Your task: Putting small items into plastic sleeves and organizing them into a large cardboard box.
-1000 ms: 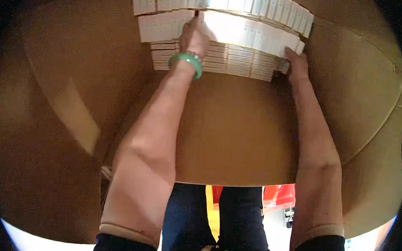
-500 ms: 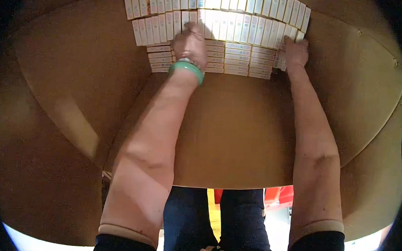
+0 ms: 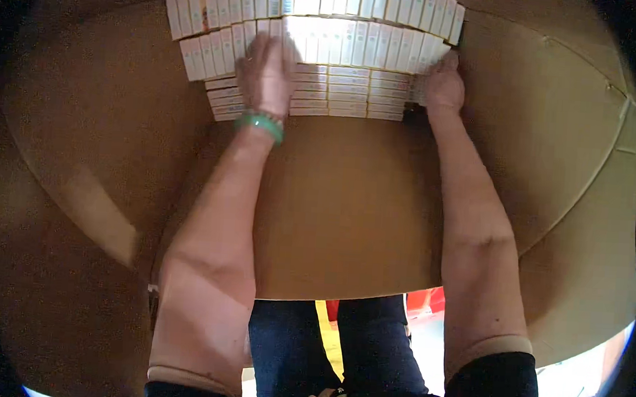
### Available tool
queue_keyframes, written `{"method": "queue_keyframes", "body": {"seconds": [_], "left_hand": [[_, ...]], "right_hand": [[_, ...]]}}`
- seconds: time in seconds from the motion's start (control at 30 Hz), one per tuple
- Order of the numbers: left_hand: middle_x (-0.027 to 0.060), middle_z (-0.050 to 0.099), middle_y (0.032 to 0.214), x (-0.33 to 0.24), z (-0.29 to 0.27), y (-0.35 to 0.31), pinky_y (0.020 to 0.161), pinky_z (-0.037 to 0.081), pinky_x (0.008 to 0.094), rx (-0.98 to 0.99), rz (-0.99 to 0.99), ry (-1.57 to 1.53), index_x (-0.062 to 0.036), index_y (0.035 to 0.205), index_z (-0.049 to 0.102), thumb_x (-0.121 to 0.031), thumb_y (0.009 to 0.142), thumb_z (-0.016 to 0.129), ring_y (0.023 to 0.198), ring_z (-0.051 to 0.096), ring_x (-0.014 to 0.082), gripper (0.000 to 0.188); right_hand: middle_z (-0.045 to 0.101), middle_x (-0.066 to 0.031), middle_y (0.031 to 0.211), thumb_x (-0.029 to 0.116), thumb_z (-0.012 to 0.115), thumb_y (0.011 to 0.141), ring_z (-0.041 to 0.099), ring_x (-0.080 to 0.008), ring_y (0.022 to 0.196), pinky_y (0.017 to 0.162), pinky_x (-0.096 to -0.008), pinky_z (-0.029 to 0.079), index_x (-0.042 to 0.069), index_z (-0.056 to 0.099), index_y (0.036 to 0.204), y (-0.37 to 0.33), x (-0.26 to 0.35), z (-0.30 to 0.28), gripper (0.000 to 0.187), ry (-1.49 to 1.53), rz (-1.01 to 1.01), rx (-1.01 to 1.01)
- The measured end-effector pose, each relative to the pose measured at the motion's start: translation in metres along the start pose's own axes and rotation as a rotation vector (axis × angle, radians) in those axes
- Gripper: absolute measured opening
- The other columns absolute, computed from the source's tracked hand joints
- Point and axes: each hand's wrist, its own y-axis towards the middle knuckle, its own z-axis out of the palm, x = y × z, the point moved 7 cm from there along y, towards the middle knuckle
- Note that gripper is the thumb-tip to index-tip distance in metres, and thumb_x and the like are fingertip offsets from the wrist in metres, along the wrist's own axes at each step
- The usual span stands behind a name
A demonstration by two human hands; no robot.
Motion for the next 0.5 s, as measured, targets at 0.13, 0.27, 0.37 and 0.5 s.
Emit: {"method": "queue_keyframes", "body": {"seconds": [0.13,0.27,0.37,0.5], "left_hand": [[0.0185,0.060,0.109,0.038,-0.020,-0.027,0.083,0.049,0.0431,0.217,-0.464,-0.095,-0.0020,0.096,0.061,-0.020,0.086,0.056,0.101,0.057,0.0291,0.022],[0.0197,0.060,0.105,0.071,0.057,-0.088,0.080,0.051,0.0468,0.471,-1.367,-0.996,0.0031,0.098,0.058,-0.022,0.090,0.049,0.093,0.060,0.0333,0.028],[0.0232,0.044,0.127,0.066,0.088,-0.100,0.091,0.042,0.0579,0.438,-1.492,-1.544,0.0036,0.127,0.039,-0.024,0.093,0.042,0.109,0.050,0.0434,0.043],[0.0229,0.030,0.139,0.008,0.106,-0.061,0.098,0.032,0.0620,0.387,-1.305,-2.103,0.0022,0.137,0.026,-0.024,0.094,0.035,0.123,0.036,0.0440,0.051]], "right_hand": [[0.058,-0.0231,0.117,0.022,0.053,0.086,0.057,-0.0366,0.108,0.091,-0.0375,0.045,0.001,0.043,0.130,-0.057,0.054,-0.090,0.050,0.601,0.407,-0.097],[0.060,-0.0229,0.110,0.015,0.056,0.084,0.061,-0.0323,0.097,0.083,-0.0353,0.048,0.000,0.049,0.119,-0.067,0.058,-0.074,0.038,0.693,0.330,-0.340],[0.060,-0.0197,0.103,0.012,0.054,0.086,0.061,-0.0309,0.088,0.076,-0.0356,0.050,0.000,0.052,0.112,-0.052,0.050,0.006,0.029,1.066,0.346,-0.138],[0.057,-0.0192,0.118,0.016,0.062,0.081,0.053,-0.0337,0.111,0.089,-0.0418,0.047,0.002,0.056,0.116,0.008,-0.008,0.053,0.039,0.612,-0.051,0.179]]}}
